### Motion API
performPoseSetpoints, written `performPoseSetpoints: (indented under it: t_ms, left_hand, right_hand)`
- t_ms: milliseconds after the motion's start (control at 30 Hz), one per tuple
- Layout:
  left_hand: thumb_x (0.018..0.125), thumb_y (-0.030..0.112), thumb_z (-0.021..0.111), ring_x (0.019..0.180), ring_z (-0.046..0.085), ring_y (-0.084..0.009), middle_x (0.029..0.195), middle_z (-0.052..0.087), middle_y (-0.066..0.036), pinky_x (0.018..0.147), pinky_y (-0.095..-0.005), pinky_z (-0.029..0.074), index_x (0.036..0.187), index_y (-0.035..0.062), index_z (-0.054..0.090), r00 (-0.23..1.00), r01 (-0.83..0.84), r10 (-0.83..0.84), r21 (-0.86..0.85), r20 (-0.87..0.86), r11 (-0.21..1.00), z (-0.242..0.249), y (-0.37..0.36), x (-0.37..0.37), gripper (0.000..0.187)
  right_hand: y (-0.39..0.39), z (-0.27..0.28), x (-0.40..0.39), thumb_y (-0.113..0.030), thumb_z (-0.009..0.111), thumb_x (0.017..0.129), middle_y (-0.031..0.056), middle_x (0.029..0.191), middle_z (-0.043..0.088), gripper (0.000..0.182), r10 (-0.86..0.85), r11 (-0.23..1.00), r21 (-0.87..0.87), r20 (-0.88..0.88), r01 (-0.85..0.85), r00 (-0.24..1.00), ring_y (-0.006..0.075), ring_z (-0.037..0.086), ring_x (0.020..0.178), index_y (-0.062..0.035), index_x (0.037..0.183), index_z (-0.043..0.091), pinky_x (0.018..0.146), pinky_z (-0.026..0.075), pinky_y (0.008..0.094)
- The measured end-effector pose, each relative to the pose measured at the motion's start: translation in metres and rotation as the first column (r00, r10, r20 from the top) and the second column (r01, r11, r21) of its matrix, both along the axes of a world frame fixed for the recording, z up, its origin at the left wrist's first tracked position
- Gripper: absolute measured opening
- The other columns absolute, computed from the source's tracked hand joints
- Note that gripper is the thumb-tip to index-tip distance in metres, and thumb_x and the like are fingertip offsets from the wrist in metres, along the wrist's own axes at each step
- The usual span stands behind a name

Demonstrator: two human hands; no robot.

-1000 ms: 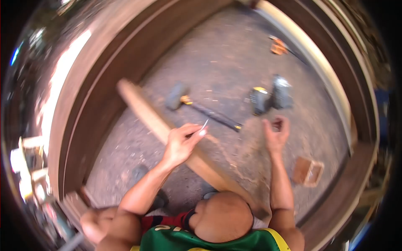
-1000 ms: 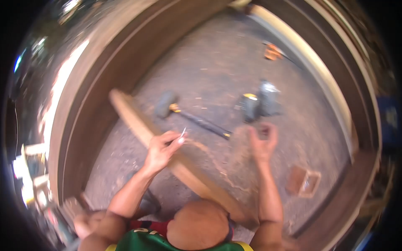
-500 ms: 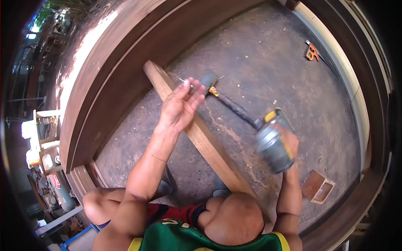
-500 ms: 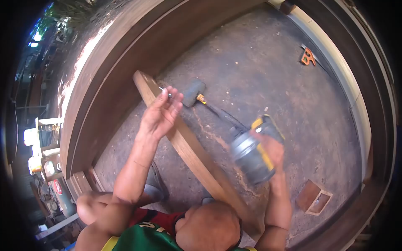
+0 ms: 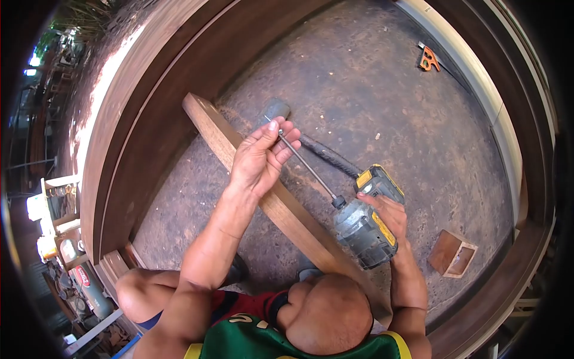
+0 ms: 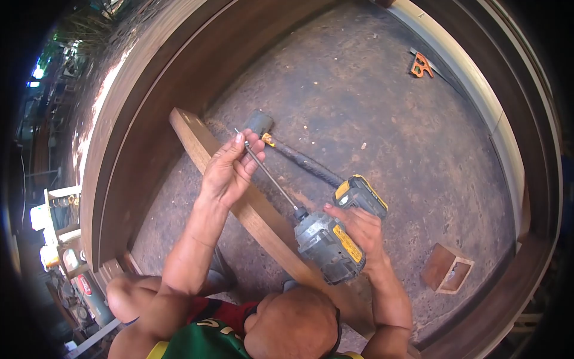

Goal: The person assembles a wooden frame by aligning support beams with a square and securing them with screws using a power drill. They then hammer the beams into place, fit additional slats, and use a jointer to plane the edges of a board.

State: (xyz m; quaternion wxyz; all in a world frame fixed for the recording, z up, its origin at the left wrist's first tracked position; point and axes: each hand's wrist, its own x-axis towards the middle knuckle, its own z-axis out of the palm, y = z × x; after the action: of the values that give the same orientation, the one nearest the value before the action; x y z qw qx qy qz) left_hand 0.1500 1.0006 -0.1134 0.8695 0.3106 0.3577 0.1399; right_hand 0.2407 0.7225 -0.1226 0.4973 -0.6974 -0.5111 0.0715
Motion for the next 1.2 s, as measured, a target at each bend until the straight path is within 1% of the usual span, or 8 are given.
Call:
performPoseSetpoints:
  t_ms: [67, 367, 600, 933, 1000, 1100, 1167, 1200]
  left_hand:
    - [0.100, 0.016, 0.057, 0.102, 0.068, -0.0246, 0.110, 0.067, -0.011, 0.089, -0.0382, 0.060, 0.119, -0.0003, 0.059, 0.999, -0.045, 0.047, -0.119, 0.016, 0.992, -0.003, 0.001, 0.002, 0.025]
    - [0.102, 0.016, 0.054, 0.106, 0.067, -0.0265, 0.114, 0.066, -0.013, 0.089, -0.0398, 0.060, 0.123, -0.0013, 0.057, 0.997, 0.059, -0.061, 0.047, 0.045, 0.997, -0.001, 0.000, -0.004, 0.028]
    - [0.102, 0.016, 0.054, 0.107, 0.067, -0.0275, 0.114, 0.066, -0.014, 0.090, -0.0400, 0.060, 0.123, -0.0019, 0.056, 0.998, -0.048, 0.051, -0.065, 0.047, 0.997, -0.005, 0.003, -0.007, 0.028]
    - [0.100, 0.019, 0.058, 0.094, 0.071, -0.0278, 0.105, 0.069, -0.016, 0.081, -0.0379, 0.063, 0.118, -0.0016, 0.059, 0.997, 0.013, 0.000, 0.153, -0.083, 0.988, 0.006, -0.006, -0.001, 0.027]
    - [0.100, 0.021, 0.058, 0.092, 0.072, -0.0284, 0.104, 0.069, -0.016, 0.079, -0.0374, 0.063, 0.117, -0.0018, 0.059, 0.993, 0.034, -0.012, 0.188, -0.117, 0.982, 0.007, -0.007, 0.000, 0.028]
    - [0.101, 0.028, 0.057, 0.096, 0.071, -0.0304, 0.104, 0.069, -0.018, 0.081, -0.0389, 0.062, 0.119, -0.0032, 0.059, 0.982, 0.117, -0.089, 0.167, -0.167, 0.979, 0.004, -0.010, -0.001, 0.036]
    - [0.101, 0.035, 0.055, 0.116, 0.062, -0.0334, 0.119, 0.062, -0.023, 0.093, -0.0430, 0.056, 0.128, -0.0048, 0.053, 0.976, 0.217, -0.212, 0.135, -0.056, 0.967, 0.001, -0.013, 0.001, 0.048]
    - [0.101, 0.035, 0.055, 0.116, 0.062, -0.0334, 0.119, 0.062, -0.023, 0.093, -0.0430, 0.056, 0.128, -0.0048, 0.053, 0.976, 0.217, -0.211, 0.134, -0.059, 0.967, -0.002, -0.015, 0.003, 0.048]
  right_hand:
    - [-0.002, -0.001, -0.002, -0.013, 0.073, 0.071, 0.0113, 0.086, 0.070, 0.052, -0.010, 1.000, -0.015, 0.001, 0.010, 1.000, 0.0254, 0.065, 0.068, 0.0038, 0.119, 0.064, 0.066, 0.050, 0.0355]
    - [0.001, -0.005, -0.003, -0.011, 0.074, 0.071, 0.0102, 0.086, 0.071, 0.052, -0.015, 1.000, -0.015, 0.014, 0.015, 1.000, 0.0239, 0.066, 0.068, 0.0025, 0.120, 0.064, 0.065, 0.050, 0.0346]
    - [0.003, -0.005, -0.005, -0.010, 0.073, 0.072, 0.0102, 0.089, 0.072, 0.050, -0.021, 0.999, -0.027, 0.017, 0.022, 1.000, 0.0235, 0.067, 0.070, 0.0019, 0.120, 0.064, 0.066, 0.051, 0.0343]
    - [0.001, -0.006, -0.005, -0.012, 0.073, 0.072, 0.0102, 0.093, 0.073, 0.049, -0.027, 0.999, -0.031, 0.021, 0.028, 0.999, 0.0227, 0.066, 0.070, 0.0011, 0.119, 0.065, 0.064, 0.049, 0.0334]
    - [0.000, -0.004, -0.006, -0.012, 0.073, 0.072, 0.0097, 0.094, 0.073, 0.048, -0.025, 0.997, -0.076, 0.127, 0.035, 0.992, 0.0221, 0.064, 0.067, 0.0003, 0.117, 0.066, 0.061, 0.047, 0.0339]
    - [0.001, -0.006, -0.005, -0.011, 0.072, 0.073, 0.0098, 0.097, 0.073, 0.044, -0.030, 0.991, -0.114, 0.282, 0.065, 0.959, 0.0216, 0.062, 0.065, -0.0002, 0.115, 0.067, 0.059, 0.045, 0.0344]
    - [-0.001, -0.009, -0.003, -0.009, 0.071, 0.073, 0.0103, 0.099, 0.073, 0.043, -0.075, 0.991, -0.086, 0.294, 0.105, 0.953, 0.0213, 0.062, 0.065, -0.0002, 0.115, 0.067, 0.059, 0.046, 0.0343]
    - [-0.002, -0.011, -0.002, -0.008, 0.070, 0.074, 0.0107, 0.100, 0.073, 0.042, -0.119, 0.988, -0.058, 0.309, 0.143, 0.944, 0.0211, 0.062, 0.065, -0.0002, 0.115, 0.067, 0.059, 0.046, 0.0342]
